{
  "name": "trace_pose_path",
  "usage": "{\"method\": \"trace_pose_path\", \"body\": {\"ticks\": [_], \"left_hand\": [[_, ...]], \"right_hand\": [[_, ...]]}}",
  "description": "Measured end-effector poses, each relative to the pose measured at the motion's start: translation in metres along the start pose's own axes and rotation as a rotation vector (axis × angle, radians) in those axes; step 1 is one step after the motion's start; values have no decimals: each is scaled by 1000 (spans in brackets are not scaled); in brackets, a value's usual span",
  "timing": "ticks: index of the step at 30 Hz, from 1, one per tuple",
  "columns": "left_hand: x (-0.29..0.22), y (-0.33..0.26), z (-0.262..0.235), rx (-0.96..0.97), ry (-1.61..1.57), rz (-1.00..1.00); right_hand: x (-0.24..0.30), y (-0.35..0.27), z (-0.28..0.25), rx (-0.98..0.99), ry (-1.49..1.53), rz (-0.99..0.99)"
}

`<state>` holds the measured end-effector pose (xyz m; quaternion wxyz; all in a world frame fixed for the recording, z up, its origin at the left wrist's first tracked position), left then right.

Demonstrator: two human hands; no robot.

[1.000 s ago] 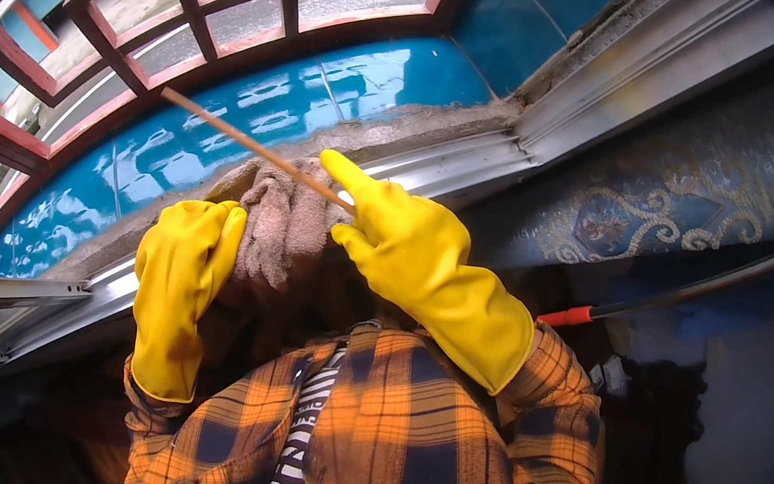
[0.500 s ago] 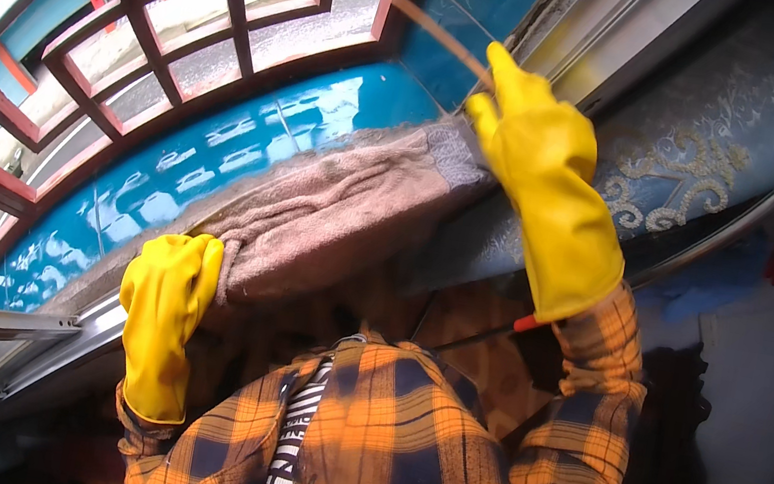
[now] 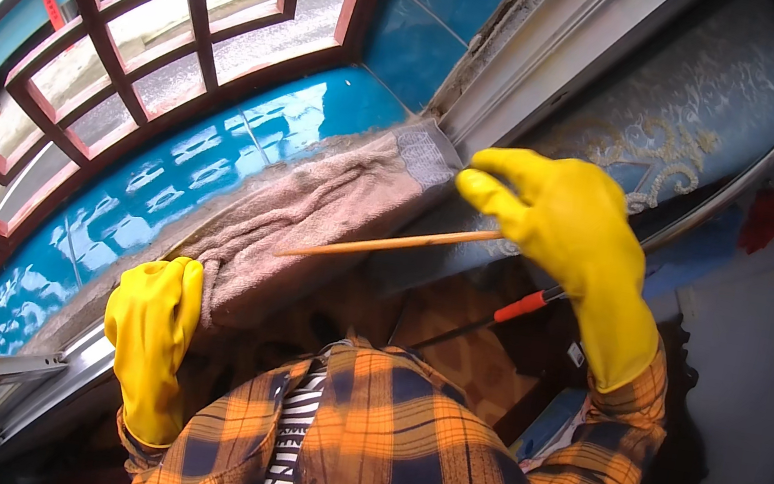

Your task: The person uses a cloth and a thin stick to clean the window frame and sill. They repeatedly wipe the frame, scrape along the edges with the stick, and wipe the sill area.

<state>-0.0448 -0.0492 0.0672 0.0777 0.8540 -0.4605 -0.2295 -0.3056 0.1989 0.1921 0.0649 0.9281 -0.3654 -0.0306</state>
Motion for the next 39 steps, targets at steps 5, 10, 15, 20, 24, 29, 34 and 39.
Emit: {"method": "trace_pose_path", "body": {"ticks": [5,10,15,20,24,29,34,39], "left_hand": [[-1,1,1,2,22,6],[-2,-1,-3,-7,39,3],[-1,-2,-1,-8,62,-2],[-1,1,1,-12,65,10],[-1,1,2,-14,71,19],[0,2,4,-15,74,30],[1,2,6,-16,85,33],[-3,4,9,-21,72,49]], "right_hand": [[39,-16,81,872,400,246],[70,-26,73,990,568,-150],[53,-8,6,574,455,-286],[20,2,-54,-32,-235,-149],[14,17,-42,45,-508,-95],[25,37,-10,100,-724,-214],[51,58,2,110,-828,-396],[47,59,20,161,-738,-610]]}}
Point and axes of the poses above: each hand's wrist, its own y-axis towards the middle knuckle, its own z-axis out of the palm, x = y × z, the point moved 10 cm from there along y, towards the middle knuckle, and after that the axes turned 6 degrees about -z, right-handed, at the moved point
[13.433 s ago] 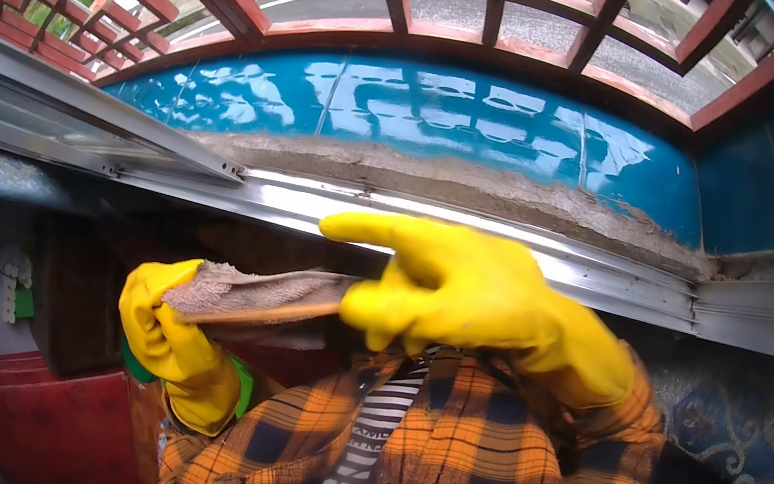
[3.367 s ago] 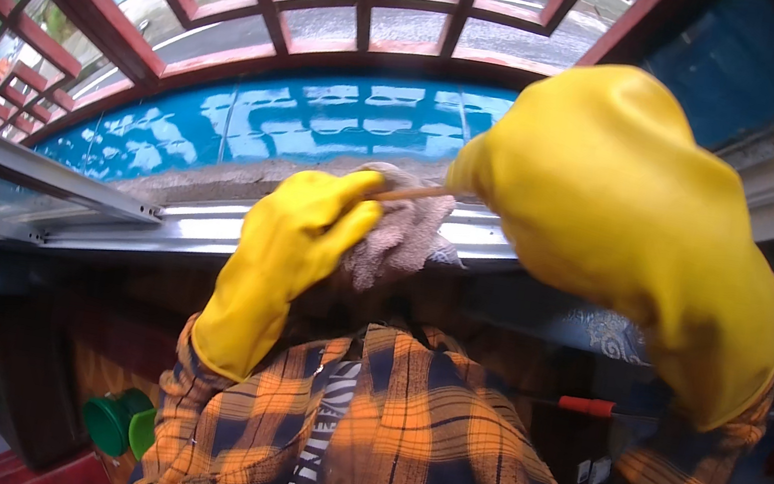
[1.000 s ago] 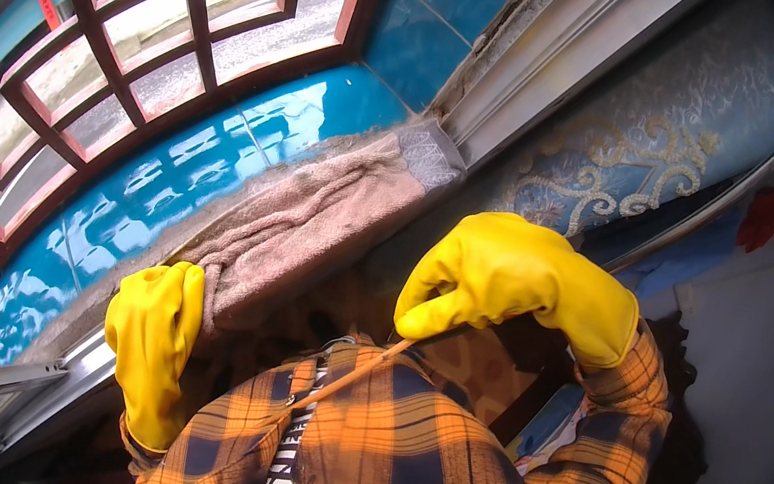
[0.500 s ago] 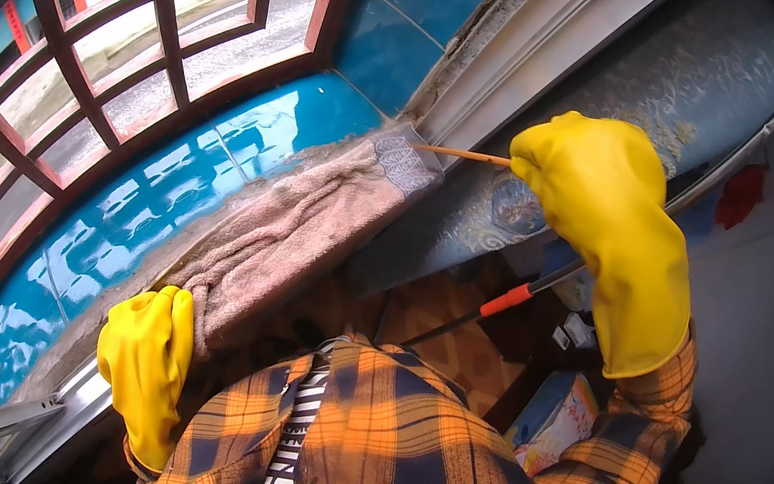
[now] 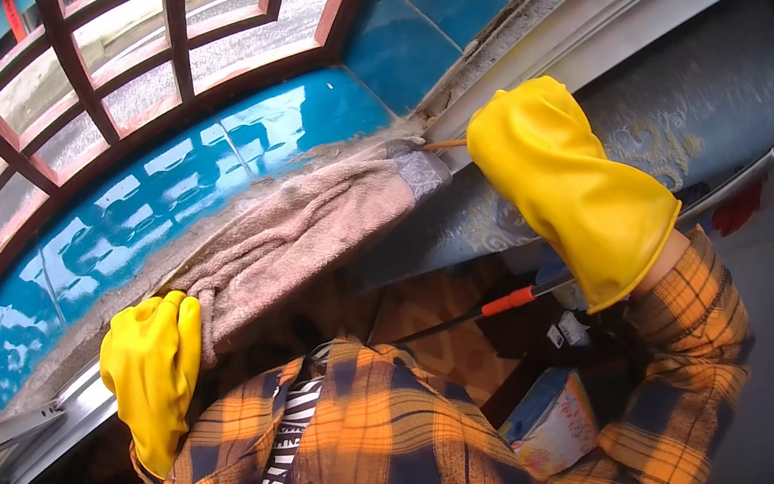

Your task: The person uses a cloth and a thin stick to clean the window frame and sill. They repeatedly wipe the frame, scrape along the edges with the stick, and wipe the sill area.

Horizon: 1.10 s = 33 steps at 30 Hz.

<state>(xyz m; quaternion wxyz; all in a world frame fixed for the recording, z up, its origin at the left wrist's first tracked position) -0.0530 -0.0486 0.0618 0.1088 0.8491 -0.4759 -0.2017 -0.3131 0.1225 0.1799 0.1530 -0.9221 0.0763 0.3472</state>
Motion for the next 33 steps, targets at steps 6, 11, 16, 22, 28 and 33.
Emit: {"method": "trace_pose_path", "body": {"ticks": [6,11,16,22,28,33], "left_hand": [[-3,1,3,37,-19,-10],[-1,1,6,43,-2,-2],[3,-2,-3,36,22,-6],[-2,0,2,47,-4,22],[1,0,0,74,38,-8],[1,2,-3,51,-27,-1]], "right_hand": [[7,0,44,371,117,210],[-20,11,53,573,327,228],[29,28,-8,485,413,65],[48,-1,22,582,505,179],[-1,-8,41,489,359,257],[-4,-2,39,294,234,134]]}}
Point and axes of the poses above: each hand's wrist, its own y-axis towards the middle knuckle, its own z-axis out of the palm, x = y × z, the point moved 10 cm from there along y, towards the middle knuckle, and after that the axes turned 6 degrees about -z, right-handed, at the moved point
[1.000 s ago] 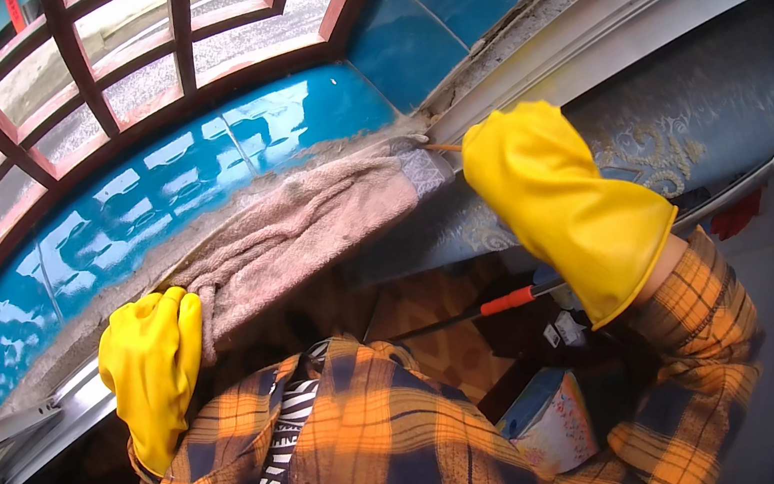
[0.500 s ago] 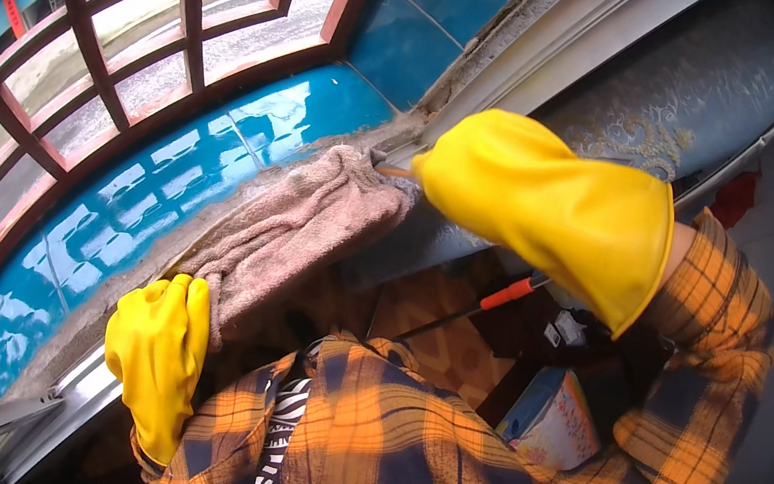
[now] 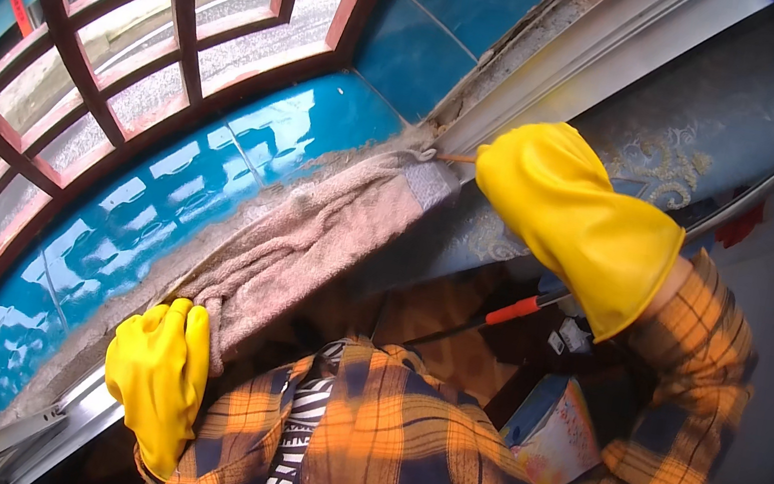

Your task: The person uses a cloth and a thin stick to clean the window frame and sill. They repeatedly wipe the frame, scrape along the edges with the stick, and wipe the sill area.

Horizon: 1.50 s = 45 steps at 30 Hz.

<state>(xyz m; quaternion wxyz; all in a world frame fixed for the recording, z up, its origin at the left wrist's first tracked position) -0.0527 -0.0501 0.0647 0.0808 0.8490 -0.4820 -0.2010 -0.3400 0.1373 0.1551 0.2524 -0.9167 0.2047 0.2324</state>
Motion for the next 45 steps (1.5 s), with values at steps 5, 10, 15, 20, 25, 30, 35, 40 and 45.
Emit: {"method": "trace_pose_path", "body": {"ticks": [5,10,15,20,25,30,35,40,45], "left_hand": [[-2,3,3,15,4,0],[1,4,6,27,-12,9],[0,0,7,38,-22,-1],[13,-9,-16,-35,21,-48],[0,1,3,26,-75,8],[6,-1,0,11,-60,-24],[7,-2,5,6,-59,-57],[8,-1,4,-52,-38,-96],[12,-3,12,-37,-63,-147]], "right_hand": [[36,13,-35,-31,15,-157],[23,25,-39,263,17,-30],[47,-7,-54,-327,-54,-387],[60,2,-52,-432,62,-402],[7,7,-9,-153,86,-95],[-10,23,-25,85,279,10],[-3,30,4,379,707,28],[6,46,20,439,738,-23],[103,88,1,460,820,-307]]}}
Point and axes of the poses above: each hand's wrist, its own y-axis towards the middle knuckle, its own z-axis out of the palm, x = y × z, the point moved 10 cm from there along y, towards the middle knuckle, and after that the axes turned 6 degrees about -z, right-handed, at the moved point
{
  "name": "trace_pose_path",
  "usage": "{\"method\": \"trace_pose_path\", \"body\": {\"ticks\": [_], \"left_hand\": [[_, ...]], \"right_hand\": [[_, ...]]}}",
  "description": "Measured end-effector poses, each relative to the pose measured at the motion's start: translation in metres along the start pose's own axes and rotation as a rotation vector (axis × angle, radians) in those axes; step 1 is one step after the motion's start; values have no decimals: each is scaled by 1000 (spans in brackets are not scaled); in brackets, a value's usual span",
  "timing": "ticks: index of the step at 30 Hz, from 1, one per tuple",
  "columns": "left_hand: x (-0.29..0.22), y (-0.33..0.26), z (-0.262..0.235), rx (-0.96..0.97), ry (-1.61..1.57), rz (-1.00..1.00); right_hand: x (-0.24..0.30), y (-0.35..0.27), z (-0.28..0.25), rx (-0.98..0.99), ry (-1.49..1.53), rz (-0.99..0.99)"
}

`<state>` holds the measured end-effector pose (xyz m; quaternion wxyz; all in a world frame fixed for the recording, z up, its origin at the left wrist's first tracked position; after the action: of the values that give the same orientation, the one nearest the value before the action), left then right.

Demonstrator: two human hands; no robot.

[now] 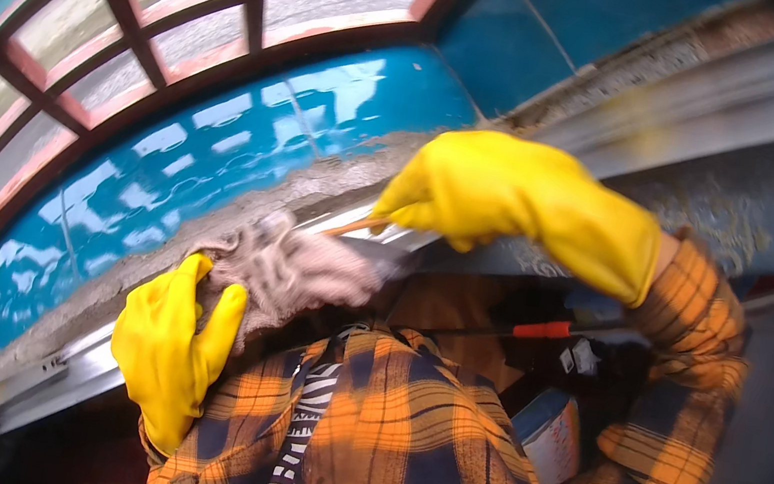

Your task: The person uses a cloth and a thin stick to clean the window frame and sill. They repeatedly wipe the frame, scrape along the edges with the stick, and wipe the sill area.

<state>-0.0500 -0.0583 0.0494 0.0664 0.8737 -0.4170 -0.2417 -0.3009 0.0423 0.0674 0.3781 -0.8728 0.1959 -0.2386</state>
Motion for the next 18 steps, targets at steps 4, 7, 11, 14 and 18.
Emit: {"method": "trace_pose_path", "body": {"ticks": [4,7,11,14,18], "left_hand": [[4,-3,-3,108,74,-45],[2,0,-9,77,52,-58],[-1,7,-7,-4,-29,-53],[-2,-3,-28,-117,0,-25],[-15,-43,-39,58,-344,-86]], "right_hand": [[58,36,9,100,0,-111],[63,48,23,157,113,-219],[56,55,33,133,276,-311],[67,44,32,99,297,-466],[69,2,45,60,202,-712]]}}
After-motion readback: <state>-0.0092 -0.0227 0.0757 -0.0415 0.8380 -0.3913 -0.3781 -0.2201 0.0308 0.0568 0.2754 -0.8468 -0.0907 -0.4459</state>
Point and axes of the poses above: each hand's wrist, its own y-axis towards the middle knuckle, its own z-axis out of the palm, x = y × z, the point moved 10 cm from there along y, towards the middle knuckle, and after that the axes turned 6 degrees about -z, right-handed, at the moved point
